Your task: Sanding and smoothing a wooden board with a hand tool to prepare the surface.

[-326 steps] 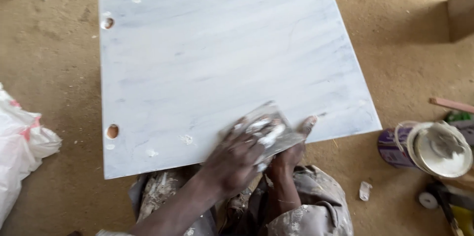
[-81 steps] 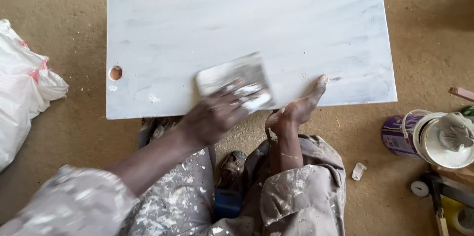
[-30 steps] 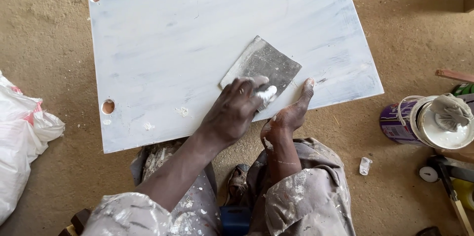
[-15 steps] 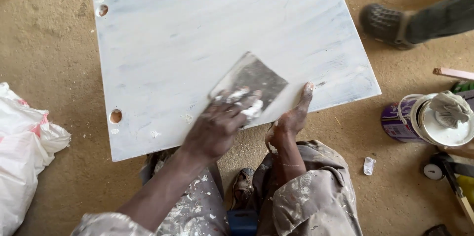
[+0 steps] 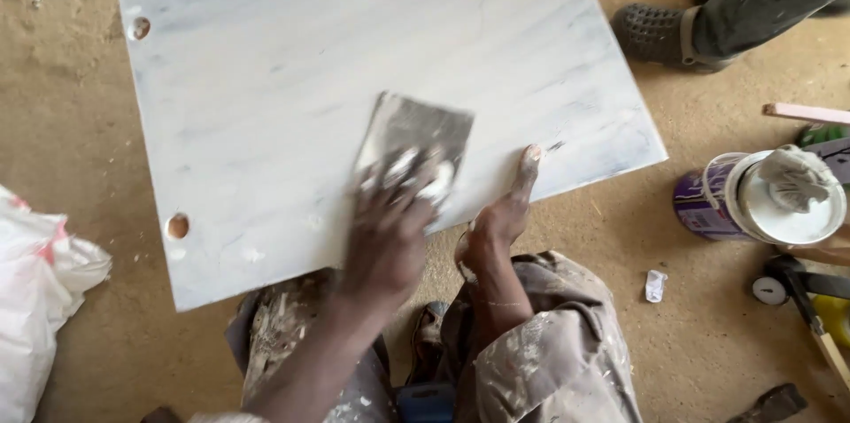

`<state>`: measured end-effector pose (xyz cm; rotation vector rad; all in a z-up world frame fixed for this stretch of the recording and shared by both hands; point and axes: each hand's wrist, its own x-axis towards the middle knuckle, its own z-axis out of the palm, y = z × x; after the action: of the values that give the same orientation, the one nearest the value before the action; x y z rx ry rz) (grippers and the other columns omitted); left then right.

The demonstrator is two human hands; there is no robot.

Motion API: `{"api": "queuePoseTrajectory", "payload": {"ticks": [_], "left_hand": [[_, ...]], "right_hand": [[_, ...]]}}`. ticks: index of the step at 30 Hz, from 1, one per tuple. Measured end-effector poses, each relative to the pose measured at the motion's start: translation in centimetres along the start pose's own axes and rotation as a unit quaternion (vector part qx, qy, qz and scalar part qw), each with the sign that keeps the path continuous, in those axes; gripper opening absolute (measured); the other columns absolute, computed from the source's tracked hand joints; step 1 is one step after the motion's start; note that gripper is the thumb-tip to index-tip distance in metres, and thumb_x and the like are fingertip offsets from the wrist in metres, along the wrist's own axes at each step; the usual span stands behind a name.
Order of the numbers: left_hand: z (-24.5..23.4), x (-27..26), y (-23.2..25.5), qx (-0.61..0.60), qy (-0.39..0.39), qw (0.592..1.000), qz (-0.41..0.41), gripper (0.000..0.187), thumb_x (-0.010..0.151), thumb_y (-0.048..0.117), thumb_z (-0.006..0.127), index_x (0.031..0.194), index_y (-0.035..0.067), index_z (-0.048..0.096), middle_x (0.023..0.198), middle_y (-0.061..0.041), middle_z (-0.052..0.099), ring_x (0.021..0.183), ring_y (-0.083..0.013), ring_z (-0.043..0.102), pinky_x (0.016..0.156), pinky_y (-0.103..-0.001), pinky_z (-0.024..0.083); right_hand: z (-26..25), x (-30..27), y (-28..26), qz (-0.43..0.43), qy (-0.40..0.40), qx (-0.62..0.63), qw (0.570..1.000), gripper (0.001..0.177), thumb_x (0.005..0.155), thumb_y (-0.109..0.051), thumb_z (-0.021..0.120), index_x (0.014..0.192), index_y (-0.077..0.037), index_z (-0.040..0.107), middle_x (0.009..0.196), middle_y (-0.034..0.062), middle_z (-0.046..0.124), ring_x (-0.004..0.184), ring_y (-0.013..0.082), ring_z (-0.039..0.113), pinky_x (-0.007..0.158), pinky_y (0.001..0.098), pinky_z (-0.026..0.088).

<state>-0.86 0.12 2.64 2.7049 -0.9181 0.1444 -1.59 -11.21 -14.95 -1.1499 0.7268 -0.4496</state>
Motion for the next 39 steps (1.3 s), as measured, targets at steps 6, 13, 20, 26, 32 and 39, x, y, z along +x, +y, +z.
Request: {"api": "queuePoseTrajectory", "payload": {"ticks": [6,13,20,26,32,39], "left_hand": [[-0.6,0.7,-0.8,-0.013,0.041,0.994,0.100,0.016,0.089,0.009,0.063,0.100,0.009,0.076,0.124,-0.011,0.073,0.117,-0.0352,0.066,0.113,-0.061,0.040],[-0.1,1.5,0.1,-0.054,0.003,0.998,0.035,0.032,0.092,-0.003,0.045,0.095,0.011,0.074,0.120,-0.010,0.071,0.116,-0.0322,0.065,0.108,-0.058,0.042],[-3.1,-0.3,-1.0,-0.020,-0.062,0.998,0.018,0.035,0.092,-0.003,0.048,0.101,0.014,0.077,0.116,-0.010,0.075,0.116,-0.0331,0.066,0.105,-0.058,0.045],[-2.6,3.7,0.2,-0.107,-0.022,0.989,0.095,0.033,0.094,-0.008,0.046,0.095,0.006,0.077,0.118,-0.014,0.075,0.114,-0.0345,0.068,0.100,-0.055,0.049],[0.1,-3.4,-17.4,-0.006,0.045,0.998,-0.050,0.020,0.093,0.000,0.058,0.101,0.013,0.070,0.095,-0.002,0.070,0.102,-0.0269,0.068,0.096,-0.043,0.051],[1.7,-4.1,-10.2,-0.085,0.106,0.990,0.020,0.011,0.089,0.019,0.077,0.096,0.011,0.074,0.092,-0.008,0.069,0.095,-0.0320,0.067,0.088,-0.047,0.054]], "right_hand": [[0.9,0.4,-1.8,0.081,0.101,0.150,0.980,0.091,0.095,-0.061,0.062,0.163,-0.015,0.022,0.153,0.0237,0.048,0.131,0.0338,0.061,0.108,0.0458,0.054],[2.8,-1.2,-6.5,0.020,0.051,0.075,0.996,0.070,0.104,-0.051,0.049,0.153,-0.004,0.034,0.101,0.0047,0.052,0.085,0.0166,0.061,0.092,0.0332,0.059],[3.8,-1.5,-8.1,0.175,0.211,0.180,0.945,0.068,0.072,-0.063,0.079,0.111,-0.007,0.072,0.085,0.0143,0.075,0.066,0.0215,0.072,0.070,0.0382,0.063],[1.8,1.2,-5.3,0.065,0.070,0.152,0.984,0.069,0.094,-0.060,0.060,0.140,-0.009,0.058,0.121,0.0157,0.069,0.106,0.0301,0.071,0.104,0.0451,0.054],[3.8,0.0,-7.9,0.175,0.208,0.155,0.950,0.073,0.077,-0.062,0.077,0.133,-0.017,0.063,0.115,0.0127,0.069,0.108,0.0235,0.068,0.106,0.0448,0.049],[-0.1,3.6,-4.8,0.179,0.121,0.133,0.967,0.088,0.080,-0.069,0.070,0.145,-0.015,0.042,0.124,0.0116,0.060,0.117,0.0284,0.062,0.109,0.0540,0.046]]}}
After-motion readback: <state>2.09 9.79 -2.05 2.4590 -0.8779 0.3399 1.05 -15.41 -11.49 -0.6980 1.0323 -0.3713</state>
